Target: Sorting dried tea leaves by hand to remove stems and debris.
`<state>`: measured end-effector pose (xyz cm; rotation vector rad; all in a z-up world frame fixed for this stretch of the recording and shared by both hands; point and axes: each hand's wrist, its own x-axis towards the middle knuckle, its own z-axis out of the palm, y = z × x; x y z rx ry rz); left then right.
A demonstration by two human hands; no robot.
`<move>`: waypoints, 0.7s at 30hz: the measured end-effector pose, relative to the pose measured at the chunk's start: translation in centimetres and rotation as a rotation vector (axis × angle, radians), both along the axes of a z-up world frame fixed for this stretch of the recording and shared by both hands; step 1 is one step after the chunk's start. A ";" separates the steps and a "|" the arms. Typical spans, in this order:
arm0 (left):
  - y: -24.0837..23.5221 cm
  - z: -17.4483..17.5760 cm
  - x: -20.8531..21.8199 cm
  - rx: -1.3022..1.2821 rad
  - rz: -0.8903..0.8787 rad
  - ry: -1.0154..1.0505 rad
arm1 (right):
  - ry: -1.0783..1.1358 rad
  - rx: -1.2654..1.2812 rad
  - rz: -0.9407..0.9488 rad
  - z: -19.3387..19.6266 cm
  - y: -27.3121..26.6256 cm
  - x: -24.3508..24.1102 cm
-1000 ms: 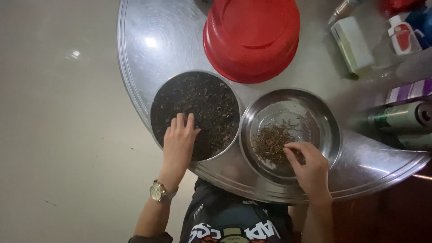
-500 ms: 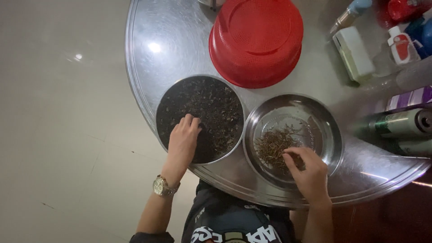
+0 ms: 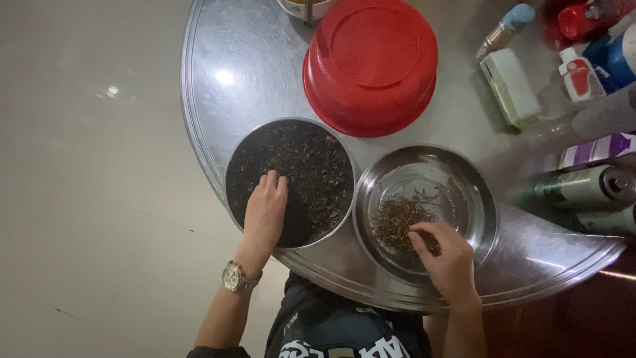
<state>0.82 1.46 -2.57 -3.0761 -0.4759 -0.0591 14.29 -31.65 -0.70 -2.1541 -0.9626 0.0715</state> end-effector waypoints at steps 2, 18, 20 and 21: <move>-0.1 0.4 0.1 -0.031 0.012 0.000 | -0.002 0.002 0.008 -0.6 -0.2 0.2; 0.3 -0.1 0.2 -0.109 0.030 -0.040 | -0.015 0.011 0.014 -0.9 -0.4 0.1; 0.4 -0.1 0.2 -0.130 0.027 -0.027 | -0.013 0.005 0.017 -1.3 -0.5 0.2; 0.4 0.0 0.2 -0.150 0.024 -0.015 | -0.013 0.000 0.021 -1.5 -0.6 0.2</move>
